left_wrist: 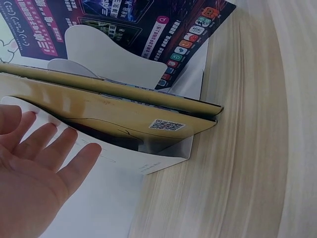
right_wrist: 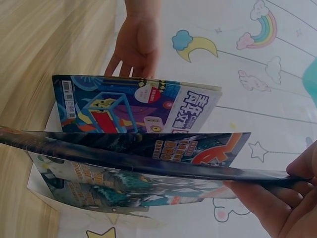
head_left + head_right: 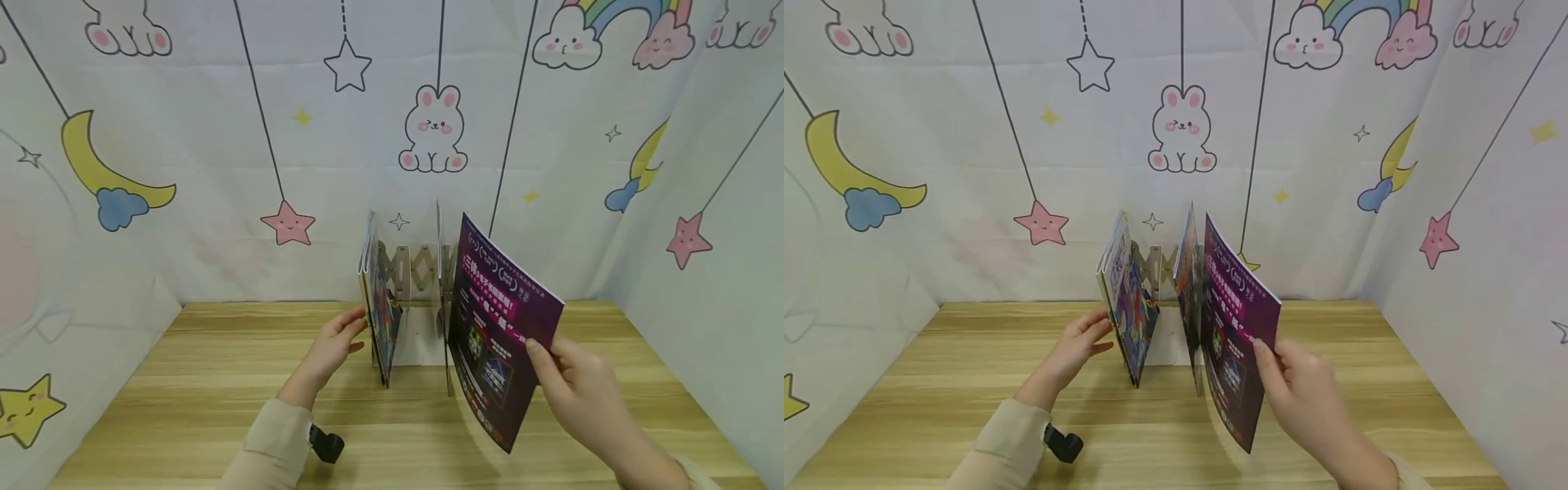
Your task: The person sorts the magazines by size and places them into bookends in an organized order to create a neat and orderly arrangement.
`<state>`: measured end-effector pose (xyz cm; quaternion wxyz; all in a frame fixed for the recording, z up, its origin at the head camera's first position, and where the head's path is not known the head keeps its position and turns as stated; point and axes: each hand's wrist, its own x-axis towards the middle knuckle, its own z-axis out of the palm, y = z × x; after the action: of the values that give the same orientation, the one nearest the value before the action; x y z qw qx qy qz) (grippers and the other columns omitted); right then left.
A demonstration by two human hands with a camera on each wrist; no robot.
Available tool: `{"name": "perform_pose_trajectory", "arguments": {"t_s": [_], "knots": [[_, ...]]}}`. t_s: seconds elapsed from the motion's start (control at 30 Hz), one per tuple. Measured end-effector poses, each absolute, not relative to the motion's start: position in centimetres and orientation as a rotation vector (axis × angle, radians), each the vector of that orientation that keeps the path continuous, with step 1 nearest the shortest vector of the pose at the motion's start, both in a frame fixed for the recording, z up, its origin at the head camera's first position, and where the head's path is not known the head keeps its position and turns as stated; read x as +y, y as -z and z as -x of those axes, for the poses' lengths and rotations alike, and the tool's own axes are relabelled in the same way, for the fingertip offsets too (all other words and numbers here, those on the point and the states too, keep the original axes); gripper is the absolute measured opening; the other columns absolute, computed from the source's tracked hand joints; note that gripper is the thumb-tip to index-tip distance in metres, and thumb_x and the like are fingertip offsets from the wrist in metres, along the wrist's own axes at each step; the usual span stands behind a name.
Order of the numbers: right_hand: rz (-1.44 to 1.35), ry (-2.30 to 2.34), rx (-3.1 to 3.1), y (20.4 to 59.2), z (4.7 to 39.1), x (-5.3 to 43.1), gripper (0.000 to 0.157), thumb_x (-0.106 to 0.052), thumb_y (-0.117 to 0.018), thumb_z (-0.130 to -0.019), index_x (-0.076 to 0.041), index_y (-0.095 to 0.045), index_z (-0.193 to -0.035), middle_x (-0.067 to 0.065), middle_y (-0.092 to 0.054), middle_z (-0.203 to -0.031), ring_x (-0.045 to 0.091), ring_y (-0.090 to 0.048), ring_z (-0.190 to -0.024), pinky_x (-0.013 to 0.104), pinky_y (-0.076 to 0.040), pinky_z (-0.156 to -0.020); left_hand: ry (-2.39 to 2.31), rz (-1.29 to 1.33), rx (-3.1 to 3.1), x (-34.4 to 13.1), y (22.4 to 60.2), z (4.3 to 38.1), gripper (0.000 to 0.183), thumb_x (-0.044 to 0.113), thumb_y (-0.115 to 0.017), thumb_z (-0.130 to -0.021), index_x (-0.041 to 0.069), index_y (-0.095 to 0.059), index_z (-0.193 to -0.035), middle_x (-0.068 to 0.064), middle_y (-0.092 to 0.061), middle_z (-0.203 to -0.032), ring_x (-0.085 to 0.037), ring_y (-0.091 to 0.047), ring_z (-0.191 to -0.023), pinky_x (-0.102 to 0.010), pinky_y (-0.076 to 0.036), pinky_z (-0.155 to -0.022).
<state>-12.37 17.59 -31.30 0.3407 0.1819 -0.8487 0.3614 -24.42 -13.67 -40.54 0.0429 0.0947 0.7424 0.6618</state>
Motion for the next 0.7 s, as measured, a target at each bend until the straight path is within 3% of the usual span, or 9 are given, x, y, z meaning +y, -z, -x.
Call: {"name": "perform_pose_trajectory", "arguments": {"t_s": [0.17, 0.3, 0.7], "knots": [[-0.482, -0.934, -2.192, 31.5, 12.6, 17.3, 0.01, 0.001, -0.063, -0.086, -0.004, -0.07, -0.082, 0.005, -0.069, -0.066, -0.01, -0.035, -0.049, 0.01, -0.026, -0.036, -2.03, -0.282, 2.271, -13.7, 40.5, 24.4, 0.044, 0.017, -0.036, -0.103, 0.003, -0.035, -0.145, -0.017, -0.034, -0.15, -0.036, -0.036, -0.136, -0.05, -0.044, -0.103], [-0.473, -0.918, -2.2, 31.6, 12.8, 17.1, 0.01, 0.001, -0.063, -0.087, -0.003, -0.069, -0.08, 0.001, -0.064, -0.06, -0.011, -0.025, -0.045, 0.01, -0.022, -0.034, -2.033, -0.272, 2.261, -13.6, 40.4, 24.3, 0.044, 0.017, -0.036, -0.103, 0.004, -0.035, -0.145, -0.015, -0.034, -0.151, -0.034, -0.036, -0.137, -0.049, -0.044, -0.104], [-0.476, -0.918, -2.2, 32.3, 13.4, 16.6, 0.014, 0.002, -0.062, -0.087, -0.003, -0.065, -0.074, -0.006, -0.049, -0.052, -0.011, -0.021, -0.046, 0.01, -0.02, -0.034, -2.039, -0.288, 2.244, -13.7, 40.5, 24.3, 0.044, 0.015, -0.035, -0.103, 0.002, -0.033, -0.145, -0.018, -0.031, -0.151, -0.036, -0.034, -0.137, -0.05, -0.042, -0.105]]}}
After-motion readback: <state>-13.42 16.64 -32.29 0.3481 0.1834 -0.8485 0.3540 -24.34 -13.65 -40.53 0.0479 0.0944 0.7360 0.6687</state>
